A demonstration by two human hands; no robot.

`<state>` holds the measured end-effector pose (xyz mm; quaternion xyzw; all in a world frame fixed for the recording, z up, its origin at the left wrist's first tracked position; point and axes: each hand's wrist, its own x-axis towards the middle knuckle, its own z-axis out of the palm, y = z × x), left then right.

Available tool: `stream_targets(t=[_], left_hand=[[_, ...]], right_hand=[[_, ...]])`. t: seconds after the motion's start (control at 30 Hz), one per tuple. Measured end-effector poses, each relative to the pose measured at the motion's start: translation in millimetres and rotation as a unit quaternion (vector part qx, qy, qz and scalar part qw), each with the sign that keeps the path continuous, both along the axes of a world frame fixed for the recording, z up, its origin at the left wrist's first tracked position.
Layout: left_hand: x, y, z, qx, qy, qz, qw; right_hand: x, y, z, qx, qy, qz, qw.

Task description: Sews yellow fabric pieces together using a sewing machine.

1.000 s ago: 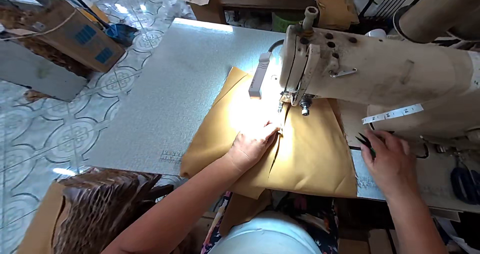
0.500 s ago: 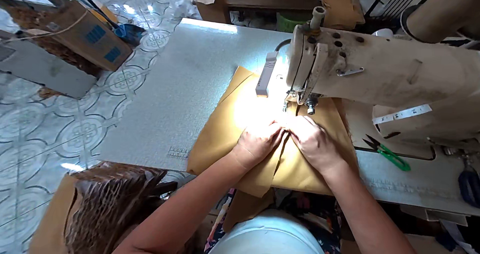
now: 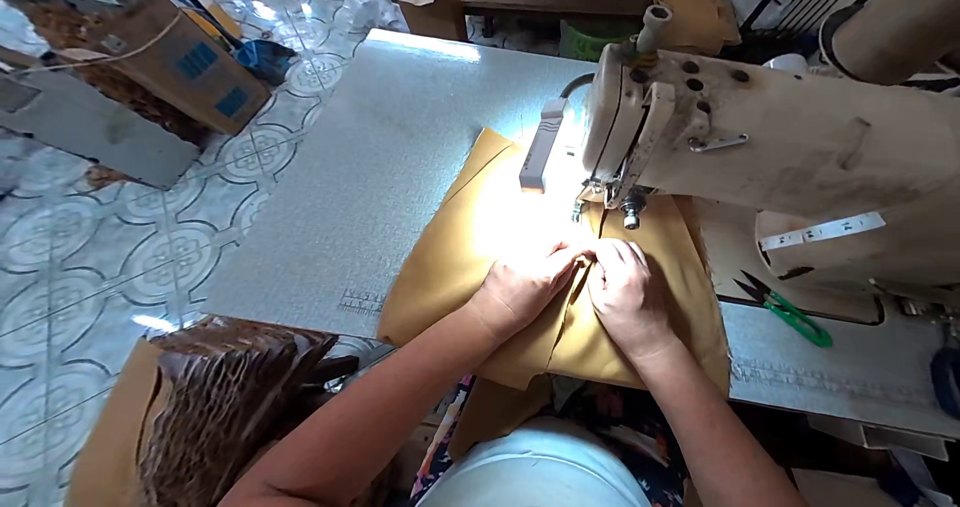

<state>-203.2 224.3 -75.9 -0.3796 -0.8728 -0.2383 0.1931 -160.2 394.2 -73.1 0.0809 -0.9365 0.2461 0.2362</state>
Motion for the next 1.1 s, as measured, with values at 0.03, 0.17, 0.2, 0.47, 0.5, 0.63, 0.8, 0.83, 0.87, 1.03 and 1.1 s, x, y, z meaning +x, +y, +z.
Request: stream_targets(t=[0.03,0.17,0.2,0.47,0.5,0.63,0.8,0.83,0.87,1.03,1.1], left_hand=[[0.4,0.2,0.3,0.000,0.001,0.002,1.000],[3.1,0.0,-0.9,0.020,0.000,0.041,0.999],[3.4,-1.0,1.0,0.030,-0.033,0.052,0.998],[-3.4,-5.1,11.8,0.065,-0.251,0.073,0.963],[-2.4,-4.4,13.9,0.032,-0.248,0.070,0.966],[-1.3,-1.0,5.2,-0.006,-0.109,0.022,0.994],[-2.7,0.0,-0.1,0.029,-0.031,-0.003,0.999],[-2.7,0.0,-0.2,0.026,-0.027,-0.002,0.999],[-2.7,0.1,-0.3,0.021,-0.022,-0.003,1.000],[3.6,-2.9,7.4,-0.044,-0.050,-0.015,0.998],[5.9,-5.0,23.2,-0.064,-0.098,-0.017,0.993]], right_hand=[[-0.2,-1.9,-1.4,0.002,0.001,-0.010,1.000],[0.3,-4.1,-4.6,0.015,-0.004,-0.024,1.000],[-0.3,-3.8,-5.0,0.021,-0.003,-0.023,1.000],[-0.8,-2.1,-1.2,0.031,-0.049,0.005,0.998],[1.0,-1.2,-2.9,0.028,-0.032,0.011,0.999],[7.7,2.3,-8.3,0.032,0.026,0.027,0.999],[7.7,2.4,-7.3,0.023,0.026,0.019,0.999],[7.6,2.0,-6.8,0.018,0.027,0.014,0.999],[7.5,1.5,-6.2,0.015,0.027,0.007,1.000],[5.2,-0.6,-6.5,0.044,-0.007,0.007,0.999],[4.5,-0.1,-7.4,0.051,-0.011,0.020,0.998]])
